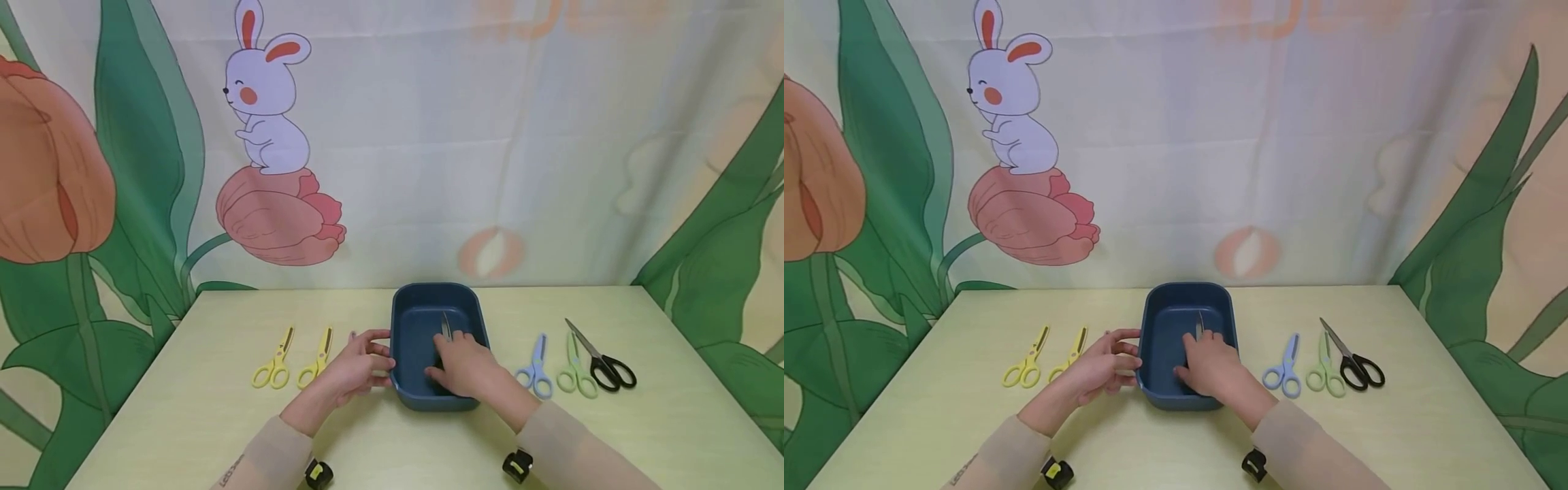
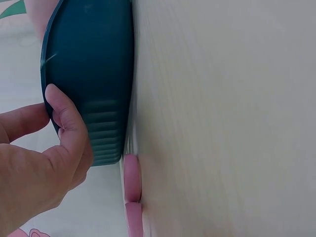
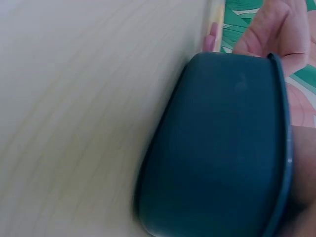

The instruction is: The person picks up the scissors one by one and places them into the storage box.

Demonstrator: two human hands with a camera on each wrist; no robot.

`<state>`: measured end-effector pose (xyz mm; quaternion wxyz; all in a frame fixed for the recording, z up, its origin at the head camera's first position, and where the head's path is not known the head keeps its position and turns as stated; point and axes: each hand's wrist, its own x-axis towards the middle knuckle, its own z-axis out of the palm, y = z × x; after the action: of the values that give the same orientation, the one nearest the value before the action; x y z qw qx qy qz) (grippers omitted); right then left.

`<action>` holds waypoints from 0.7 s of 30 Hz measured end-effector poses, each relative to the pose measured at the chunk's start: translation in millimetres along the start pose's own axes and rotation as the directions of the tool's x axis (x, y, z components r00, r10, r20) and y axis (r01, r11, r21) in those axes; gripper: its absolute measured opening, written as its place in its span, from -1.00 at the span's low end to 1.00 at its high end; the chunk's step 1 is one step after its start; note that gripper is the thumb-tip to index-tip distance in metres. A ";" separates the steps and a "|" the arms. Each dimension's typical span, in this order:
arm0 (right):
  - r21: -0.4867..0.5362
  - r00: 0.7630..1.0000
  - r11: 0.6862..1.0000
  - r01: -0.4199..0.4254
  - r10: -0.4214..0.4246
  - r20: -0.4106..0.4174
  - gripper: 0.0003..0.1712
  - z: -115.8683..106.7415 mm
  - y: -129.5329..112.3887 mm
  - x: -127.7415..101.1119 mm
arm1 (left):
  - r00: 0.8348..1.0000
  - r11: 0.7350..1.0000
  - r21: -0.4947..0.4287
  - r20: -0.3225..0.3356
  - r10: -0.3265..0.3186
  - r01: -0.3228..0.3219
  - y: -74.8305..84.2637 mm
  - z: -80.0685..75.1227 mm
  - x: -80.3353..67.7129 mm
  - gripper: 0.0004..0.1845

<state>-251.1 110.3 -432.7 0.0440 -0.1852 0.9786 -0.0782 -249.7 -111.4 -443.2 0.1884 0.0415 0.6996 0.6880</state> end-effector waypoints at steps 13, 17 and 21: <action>0.009 0.954 0.991 0.131 -0.124 -0.273 -0.56 -14.2 19.6 -9.3 | 1.000 1.000 -0.009 -0.008 -0.004 0.004 -1.2 0.5 -0.4 -0.38; 0.047 0.918 0.983 0.179 -0.150 -0.366 -0.60 -16.2 30.5 -14.9 | 1.000 1.000 -0.011 0.002 -0.004 0.004 -0.5 0.3 -1.2 -0.38; 0.063 0.901 0.982 0.180 -0.138 -0.411 -0.65 -20.5 40.8 -19.9 | 1.000 1.000 -0.011 0.010 -0.002 0.002 -0.2 0.6 -0.8 -0.37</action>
<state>-249.5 158.0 -418.3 -0.1569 -0.2419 0.9429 -0.1669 -248.7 -111.1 -443.2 0.1926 0.0433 0.6950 0.6914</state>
